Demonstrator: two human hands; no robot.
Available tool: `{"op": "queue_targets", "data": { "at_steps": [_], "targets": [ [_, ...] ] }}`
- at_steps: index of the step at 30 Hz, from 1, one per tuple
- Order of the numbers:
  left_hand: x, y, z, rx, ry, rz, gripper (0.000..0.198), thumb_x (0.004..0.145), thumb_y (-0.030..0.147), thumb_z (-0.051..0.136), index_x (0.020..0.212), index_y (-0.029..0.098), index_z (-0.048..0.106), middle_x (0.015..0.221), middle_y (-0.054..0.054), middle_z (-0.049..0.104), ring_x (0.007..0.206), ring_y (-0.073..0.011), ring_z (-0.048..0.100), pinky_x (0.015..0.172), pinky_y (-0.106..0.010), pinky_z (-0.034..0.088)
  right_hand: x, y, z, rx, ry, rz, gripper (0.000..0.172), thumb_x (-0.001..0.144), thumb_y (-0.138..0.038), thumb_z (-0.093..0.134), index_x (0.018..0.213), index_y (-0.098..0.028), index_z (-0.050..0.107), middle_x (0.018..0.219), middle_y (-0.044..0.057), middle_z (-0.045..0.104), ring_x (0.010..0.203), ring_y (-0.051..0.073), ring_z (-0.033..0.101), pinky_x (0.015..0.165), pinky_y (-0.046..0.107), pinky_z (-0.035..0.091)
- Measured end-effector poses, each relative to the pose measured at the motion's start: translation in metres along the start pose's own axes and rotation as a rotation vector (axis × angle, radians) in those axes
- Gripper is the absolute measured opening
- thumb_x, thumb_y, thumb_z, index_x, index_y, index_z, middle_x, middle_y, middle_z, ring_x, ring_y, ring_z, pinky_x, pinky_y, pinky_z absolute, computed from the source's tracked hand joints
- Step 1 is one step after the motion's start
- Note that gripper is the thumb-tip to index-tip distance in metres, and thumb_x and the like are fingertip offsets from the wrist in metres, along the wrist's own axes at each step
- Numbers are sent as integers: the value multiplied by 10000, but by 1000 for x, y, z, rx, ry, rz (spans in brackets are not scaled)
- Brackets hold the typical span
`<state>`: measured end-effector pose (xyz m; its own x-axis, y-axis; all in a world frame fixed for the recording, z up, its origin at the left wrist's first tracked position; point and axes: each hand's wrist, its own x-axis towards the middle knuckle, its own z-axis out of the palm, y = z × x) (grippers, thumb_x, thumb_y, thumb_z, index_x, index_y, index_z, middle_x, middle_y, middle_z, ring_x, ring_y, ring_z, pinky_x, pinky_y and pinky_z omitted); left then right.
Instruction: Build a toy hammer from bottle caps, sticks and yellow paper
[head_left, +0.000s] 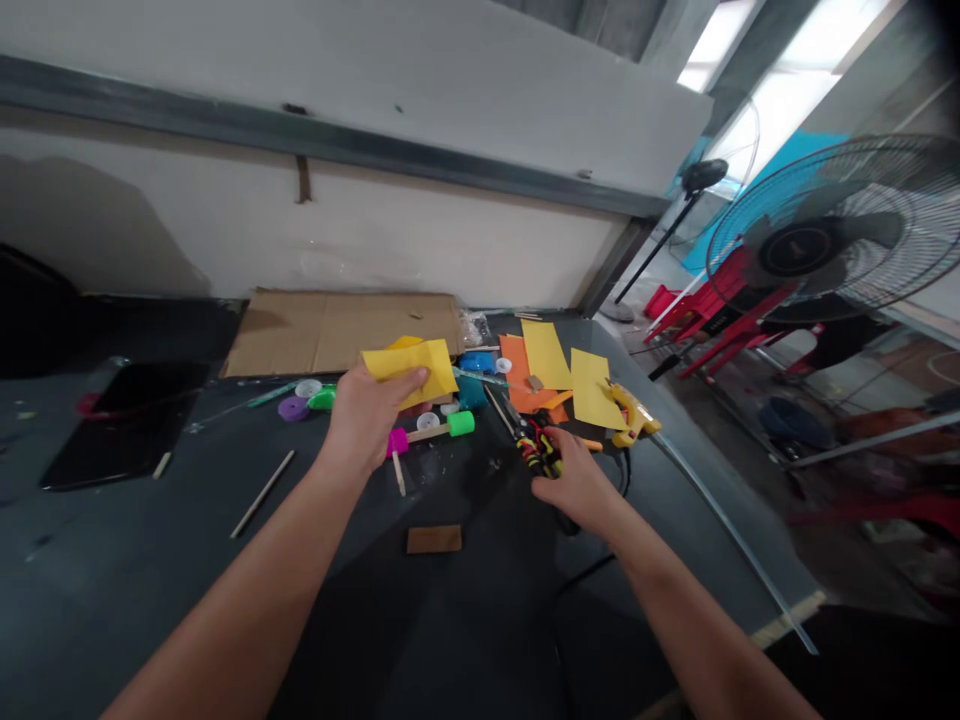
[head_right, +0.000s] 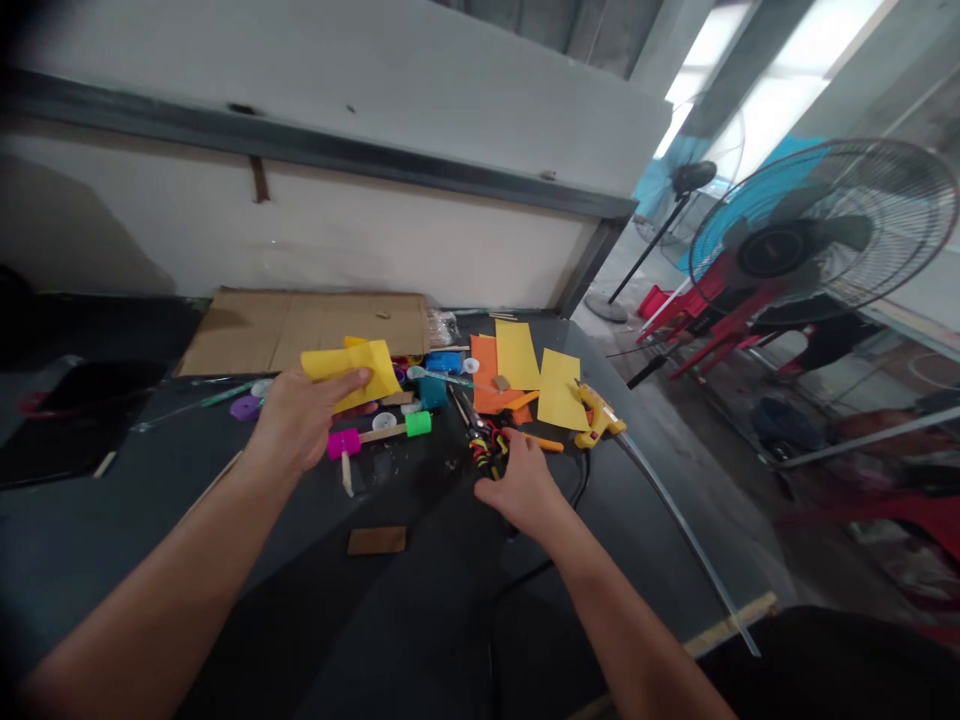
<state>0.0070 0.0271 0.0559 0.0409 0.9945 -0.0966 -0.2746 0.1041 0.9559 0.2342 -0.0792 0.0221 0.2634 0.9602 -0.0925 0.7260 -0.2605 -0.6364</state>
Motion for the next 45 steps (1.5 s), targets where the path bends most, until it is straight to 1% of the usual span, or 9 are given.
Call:
{"op": "queue_targets", "data": {
  "at_steps": [2, 5, 7, 10, 17, 22, 25, 34, 45],
  "targets": [
    [0, 2, -1, 24, 32, 6, 346, 614, 325, 785, 910, 202, 657, 947, -52, 686, 841, -211, 654, 575, -279, 562, -6, -3, -7, 393, -133, 22, 606, 548, -237, 537, 1148, -155, 551, 1060, 107, 612, 1024, 286, 573, 905, 440, 453],
    [0, 6, -1, 59, 89, 32, 326, 617, 337, 780, 896, 223, 655, 934, -40, 686, 830, -217, 647, 526, -269, 539, -19, -22, -6, 906, -391, 72, 465, 572, -271, 513, 1024, -181, 577, 903, 66, 615, 815, 229, 614, 735, 389, 512],
    [-3, 10, 1, 82, 100, 71, 292, 634, 340, 765, 878, 220, 660, 906, -33, 685, 807, -207, 644, 514, -261, 533, -26, -39, 2, 1015, -536, 86, 410, 562, -247, 547, 967, -190, 565, 882, 49, 593, 787, 202, 604, 699, 353, 511],
    [-7, 14, 4, 122, 121, 145, 262, 648, 337, 749, 863, 212, 666, 869, -23, 688, 750, -185, 636, 505, -252, 534, -33, -58, 18, 942, -598, 63, 336, 581, -197, 563, 913, -211, 523, 816, 0, 559, 686, 142, 571, 660, 293, 475],
    [-5, 10, 3, 256, 191, 214, 268, 643, 305, 751, 870, 185, 676, 831, -31, 713, 653, -170, 638, 481, -243, 537, -36, -55, 34, 827, -521, -9, 232, 634, -185, 532, 862, -211, 498, 750, -23, 524, 624, 109, 476, 605, 250, 415],
    [-5, 6, 1, 383, 148, 226, 290, 686, 330, 720, 924, 166, 698, 811, -25, 719, 670, -186, 662, 529, -259, 540, -30, -53, 38, 794, -460, -36, 223, 640, -180, 513, 861, -207, 516, 735, -18, 530, 626, 117, 493, 587, 248, 423],
    [-6, 6, 3, 443, 167, 225, 293, 687, 329, 713, 936, 176, 709, 833, -19, 727, 685, -184, 669, 544, -262, 541, -25, -54, 41, 788, -436, -52, 231, 644, -189, 512, 873, -206, 529, 724, -21, 536, 609, 117, 499, 564, 242, 425],
    [-6, -1, 6, 412, 150, 229, 286, 673, 334, 720, 922, 193, 711, 870, -8, 726, 765, -174, 670, 647, -265, 551, -20, -54, 44, 762, -396, -75, 259, 628, -177, 507, 883, -198, 549, 697, -27, 547, 581, 111, 499, 533, 231, 418],
    [-6, -2, 7, 362, 102, 201, 265, 676, 346, 725, 873, 170, 698, 804, -34, 712, 663, -177, 653, 543, -253, 539, -19, -53, 45, 769, -392, -91, 232, 637, -195, 501, 867, -198, 529, 710, -22, 536, 587, 115, 497, 540, 245, 416]
  ]
}}
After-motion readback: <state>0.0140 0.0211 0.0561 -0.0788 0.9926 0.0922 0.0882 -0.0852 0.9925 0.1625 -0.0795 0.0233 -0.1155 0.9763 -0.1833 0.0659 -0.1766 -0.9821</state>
